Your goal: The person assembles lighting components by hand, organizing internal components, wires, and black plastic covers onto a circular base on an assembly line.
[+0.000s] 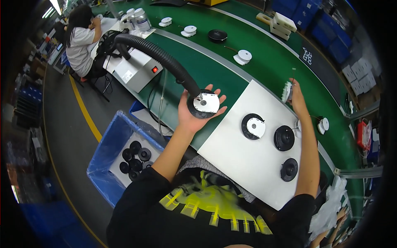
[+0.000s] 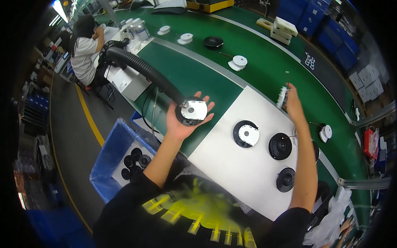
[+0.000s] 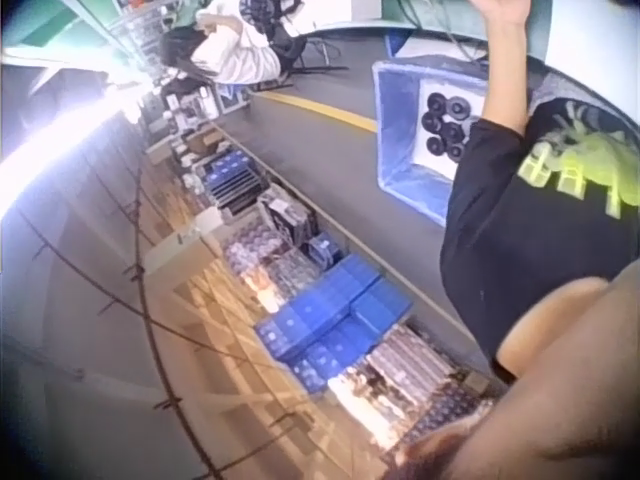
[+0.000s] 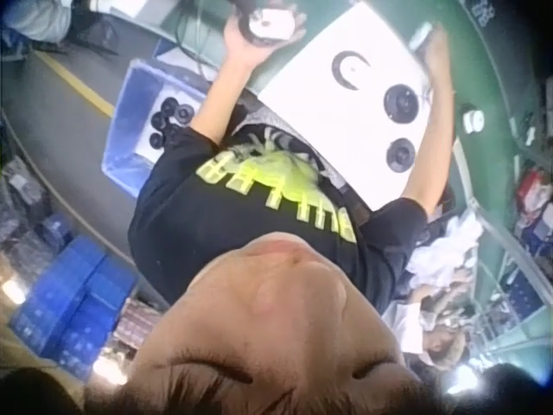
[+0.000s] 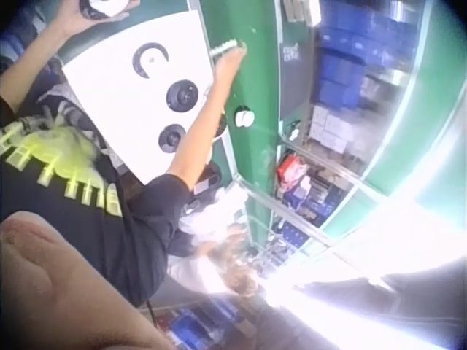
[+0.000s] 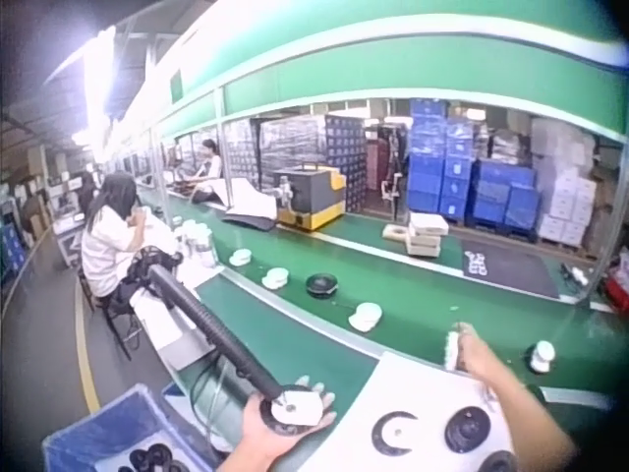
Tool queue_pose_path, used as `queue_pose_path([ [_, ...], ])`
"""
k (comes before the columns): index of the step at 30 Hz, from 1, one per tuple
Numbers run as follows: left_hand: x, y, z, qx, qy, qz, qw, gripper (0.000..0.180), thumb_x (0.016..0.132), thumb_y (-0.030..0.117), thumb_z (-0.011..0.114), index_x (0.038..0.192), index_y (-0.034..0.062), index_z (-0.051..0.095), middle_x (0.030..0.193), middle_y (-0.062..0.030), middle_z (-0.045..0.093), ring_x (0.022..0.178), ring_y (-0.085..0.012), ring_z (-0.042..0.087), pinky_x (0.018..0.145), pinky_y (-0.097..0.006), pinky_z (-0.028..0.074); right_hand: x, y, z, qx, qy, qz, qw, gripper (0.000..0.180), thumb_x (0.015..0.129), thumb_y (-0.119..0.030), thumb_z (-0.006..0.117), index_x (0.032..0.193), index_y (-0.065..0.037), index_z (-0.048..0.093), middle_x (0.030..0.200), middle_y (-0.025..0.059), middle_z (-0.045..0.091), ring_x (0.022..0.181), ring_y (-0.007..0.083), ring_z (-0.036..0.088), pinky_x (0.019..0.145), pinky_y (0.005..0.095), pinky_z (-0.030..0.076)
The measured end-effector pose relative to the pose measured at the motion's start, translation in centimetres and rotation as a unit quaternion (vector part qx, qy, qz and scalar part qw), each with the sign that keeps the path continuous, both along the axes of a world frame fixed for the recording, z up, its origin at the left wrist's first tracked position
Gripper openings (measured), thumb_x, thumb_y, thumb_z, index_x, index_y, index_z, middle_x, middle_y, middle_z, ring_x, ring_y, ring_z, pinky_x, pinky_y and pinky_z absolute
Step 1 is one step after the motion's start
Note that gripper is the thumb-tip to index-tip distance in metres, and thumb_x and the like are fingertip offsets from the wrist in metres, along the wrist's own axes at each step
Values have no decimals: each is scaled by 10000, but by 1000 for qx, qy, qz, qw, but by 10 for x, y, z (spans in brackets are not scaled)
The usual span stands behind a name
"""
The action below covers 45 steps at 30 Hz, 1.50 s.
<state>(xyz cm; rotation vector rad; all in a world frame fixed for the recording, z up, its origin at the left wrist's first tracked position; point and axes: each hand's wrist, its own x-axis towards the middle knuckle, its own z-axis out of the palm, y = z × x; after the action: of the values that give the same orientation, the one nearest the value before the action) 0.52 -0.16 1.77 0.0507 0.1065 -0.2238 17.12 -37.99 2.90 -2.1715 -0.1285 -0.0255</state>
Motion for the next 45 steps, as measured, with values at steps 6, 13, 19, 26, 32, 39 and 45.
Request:
queue_pose_path([
  [6,-65,18,-20,39,-18,12,999,392,987,438,467,1360,317,475,1383,-159,492,1267,-465,450,808,-485,497,-96,190,-15,355,52,100,928,473,1044,-486,279,1308,-168,509,969,-1,635,746,105,620,549,203,441],
  [13,-126,39,-9,-6,29,30,999,614,959,583,390,1433,194,426,1455,-251,403,1378,-458,334,1049,-677,320,-140,281,-41,604,331,142,711,415,1023,-402,276,1325,-158,421,865,100,604,556,167,493,426,239,303],
  [19,-135,61,-22,75,30,83,993,656,960,616,350,1466,200,386,1446,-283,396,1350,-481,363,989,-636,400,-164,270,-42,684,312,140,645,447,977,-338,234,1324,-179,467,895,116,608,658,207,542,508,278,398],
  [26,-89,56,-25,61,-9,71,996,628,968,582,361,1459,191,391,1447,-303,384,1336,-483,380,971,-576,444,-138,274,-69,678,299,137,658,404,1016,-409,336,1321,-188,483,943,75,623,739,193,594,549,285,451],
  [32,-22,30,-15,88,-7,47,995,597,986,531,337,1369,88,456,1293,-286,518,1236,-468,479,1086,-592,350,-171,237,-31,703,211,139,664,384,1019,-342,309,1294,-151,496,910,83,647,748,199,650,556,279,520],
  [39,-17,21,-12,86,-17,18,996,582,988,514,337,1295,52,513,1212,-270,577,1163,-427,550,998,-559,444,-157,246,-34,604,140,10,785,378,1037,-391,307,1267,-136,466,1007,114,622,848,220,644,703,308,548],
  [45,-40,40,-21,223,33,144,964,600,979,536,333,1310,67,510,1208,-223,599,1141,-410,571,1005,-543,440,-143,288,-59,576,206,72,788,405,1052,-448,283,1217,-125,463,1053,94,599,916,195,644,707,307,542],
])
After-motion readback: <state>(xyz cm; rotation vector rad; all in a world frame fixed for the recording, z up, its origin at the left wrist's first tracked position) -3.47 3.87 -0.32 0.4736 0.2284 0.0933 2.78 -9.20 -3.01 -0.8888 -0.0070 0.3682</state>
